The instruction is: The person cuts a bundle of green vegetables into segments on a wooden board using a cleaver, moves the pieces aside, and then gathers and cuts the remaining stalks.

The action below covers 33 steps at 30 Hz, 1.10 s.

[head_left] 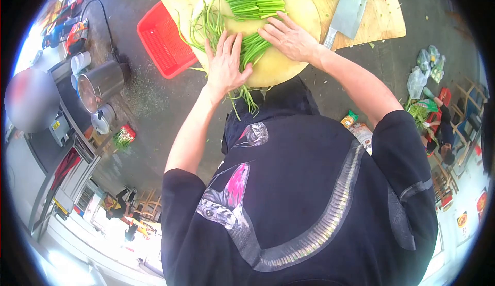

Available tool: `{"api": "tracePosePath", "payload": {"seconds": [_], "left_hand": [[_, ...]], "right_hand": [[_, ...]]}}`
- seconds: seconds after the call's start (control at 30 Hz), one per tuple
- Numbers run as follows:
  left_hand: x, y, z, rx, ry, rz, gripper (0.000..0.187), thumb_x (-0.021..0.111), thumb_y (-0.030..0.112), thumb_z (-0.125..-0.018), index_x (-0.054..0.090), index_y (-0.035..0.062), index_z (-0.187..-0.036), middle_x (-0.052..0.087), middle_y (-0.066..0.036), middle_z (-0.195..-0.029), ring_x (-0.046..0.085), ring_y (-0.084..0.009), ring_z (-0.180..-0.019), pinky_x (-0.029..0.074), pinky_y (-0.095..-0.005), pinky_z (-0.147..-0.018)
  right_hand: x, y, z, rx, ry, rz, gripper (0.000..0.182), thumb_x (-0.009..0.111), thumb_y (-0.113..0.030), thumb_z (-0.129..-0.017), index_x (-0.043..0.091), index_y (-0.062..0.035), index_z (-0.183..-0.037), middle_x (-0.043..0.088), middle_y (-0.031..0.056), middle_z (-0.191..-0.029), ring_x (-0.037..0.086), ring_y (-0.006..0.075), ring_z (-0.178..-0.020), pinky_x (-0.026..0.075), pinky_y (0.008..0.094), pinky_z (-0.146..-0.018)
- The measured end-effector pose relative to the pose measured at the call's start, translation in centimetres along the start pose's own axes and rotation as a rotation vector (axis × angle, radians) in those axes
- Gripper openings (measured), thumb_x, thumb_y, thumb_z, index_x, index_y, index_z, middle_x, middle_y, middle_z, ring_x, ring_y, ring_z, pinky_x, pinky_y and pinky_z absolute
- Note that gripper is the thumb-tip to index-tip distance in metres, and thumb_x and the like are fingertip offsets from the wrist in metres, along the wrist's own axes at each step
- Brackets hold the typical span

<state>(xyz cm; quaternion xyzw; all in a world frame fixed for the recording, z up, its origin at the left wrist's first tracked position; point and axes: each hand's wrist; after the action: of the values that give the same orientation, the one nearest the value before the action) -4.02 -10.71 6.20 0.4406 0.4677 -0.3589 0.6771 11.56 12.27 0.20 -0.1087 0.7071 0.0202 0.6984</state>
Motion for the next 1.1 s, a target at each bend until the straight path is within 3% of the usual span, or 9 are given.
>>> {"api": "tracePosePath", "payload": {"seconds": [0.17, 0.27, 0.37, 0.47, 0.5, 0.7, 0.8, 1.1], "left_hand": [[1.5, 1.5, 0.7, -0.059, 0.12, 0.033, 0.099, 0.076, 0.047, -0.089, 0.034, -0.0002, -0.165, 0.039, -0.02, -0.169, 0.023, -0.0416, -0.165, 0.004, -0.0735, -0.13], [1.9, 3.0, 1.3, -0.084, 0.311, 0.156, 0.08, 0.079, 0.041, -0.09, 0.052, 0.0065, -0.156, 0.051, -0.016, -0.159, 0.038, -0.0387, -0.157, 0.017, -0.0666, -0.13], [2.7, 3.5, 3.1, 0.139, 0.233, 0.02, 0.049, 0.08, 0.033, -0.091, 0.068, 0.0162, -0.135, 0.064, -0.005, -0.138, 0.056, -0.028, -0.136, 0.034, -0.0547, -0.12], [2.2, 5.2, 3.0, 0.044, 0.156, -0.037, 0.031, 0.08, 0.03, -0.091, 0.075, 0.0222, -0.121, 0.067, 0.004, -0.119, 0.061, -0.0201, -0.117, 0.041, -0.0454, -0.105], [2.2, 5.3, 2.5, 0.076, 0.231, -0.054, 0.031, 0.08, 0.03, -0.09, 0.075, 0.0206, -0.12, 0.066, 0.004, -0.114, 0.061, -0.0202, -0.11, 0.042, -0.0438, -0.097], [3.0, 6.5, 0.7, -0.003, 0.197, -0.071, 0.024, 0.079, 0.025, -0.09, 0.076, 0.0194, -0.113, 0.071, 0.004, -0.097, 0.064, -0.0212, -0.099, 0.043, -0.0418, -0.088], [2.8, 6.9, 0.2, -0.028, 0.193, -0.051, 0.022, 0.079, 0.02, -0.086, 0.075, 0.0177, -0.108, 0.071, 0.002, -0.095, 0.064, -0.0222, -0.098, 0.043, -0.0426, -0.088], [1.5, 7.4, -1.5, -0.011, 0.112, -0.069, 0.022, 0.078, 0.022, -0.078, 0.068, 0.01, -0.093, 0.071, -0.007, -0.09, 0.063, -0.0275, -0.091, 0.043, -0.0449, -0.085]], "right_hand": [[0.4, 0.2, 0.0, 0.0, -0.002, -0.008, 0.065, 0.055, -0.019, -0.101, 0.042, -0.0057, -0.163, 0.052, 0.0143, -0.152, 0.045, 0.0328, -0.152, 0.022, 0.0565, -0.136], [0.4, 0.2, 0.0, -0.003, -0.009, -0.004, 0.065, 0.056, -0.019, -0.101, 0.042, -0.0058, -0.163, 0.052, 0.0141, -0.153, 0.044, 0.0328, -0.153, 0.022, 0.0563, -0.136], [0.3, 0.3, 0.2, -0.006, -0.013, 0.014, 0.065, 0.055, -0.019, -0.101, 0.042, -0.0059, -0.163, 0.052, 0.0139, -0.153, 0.044, 0.0327, -0.153, 0.022, 0.0563, -0.136], [0.3, 0.5, 0.3, -0.01, -0.015, -0.006, 0.064, 0.055, -0.019, -0.101, 0.042, -0.0058, -0.163, 0.052, 0.0139, -0.153, 0.044, 0.0327, -0.153, 0.022, 0.0564, -0.136], [0.3, 0.7, 0.2, -0.008, -0.013, 0.0, 0.064, 0.055, -0.019, -0.101, 0.042, -0.0058, -0.163, 0.052, 0.0138, -0.153, 0.044, 0.0328, -0.153, 0.022, 0.0565, -0.136], [-0.1, 0.8, 0.3, -0.006, -0.032, -0.006, 0.064, 0.056, -0.019, -0.101, 0.041, -0.0058, -0.163, 0.052, 0.0137, -0.152, 0.043, 0.0331, -0.153, 0.022, 0.0569, -0.136], [0.2, 0.5, 0.4, -0.003, -0.019, -0.007, 0.063, 0.054, -0.019, -0.102, 0.043, -0.0063, -0.162, 0.053, 0.0132, -0.152, 0.043, 0.0327, -0.154, 0.021, 0.0568, -0.136], [-0.1, 0.6, 0.7, 0.011, -0.032, -0.012, 0.06, 0.051, -0.019, -0.104, 0.044, -0.0076, -0.162, 0.055, 0.0128, -0.151, 0.043, 0.0319, -0.155, 0.019, 0.057, -0.137]]}}
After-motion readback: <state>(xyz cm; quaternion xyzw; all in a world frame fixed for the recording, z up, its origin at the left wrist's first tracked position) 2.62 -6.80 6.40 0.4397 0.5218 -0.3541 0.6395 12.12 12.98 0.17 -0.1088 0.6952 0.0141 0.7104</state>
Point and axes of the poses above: each hand's wrist, its own z-axis away from the middle knuckle, its own x-axis out of the palm, y = z × x
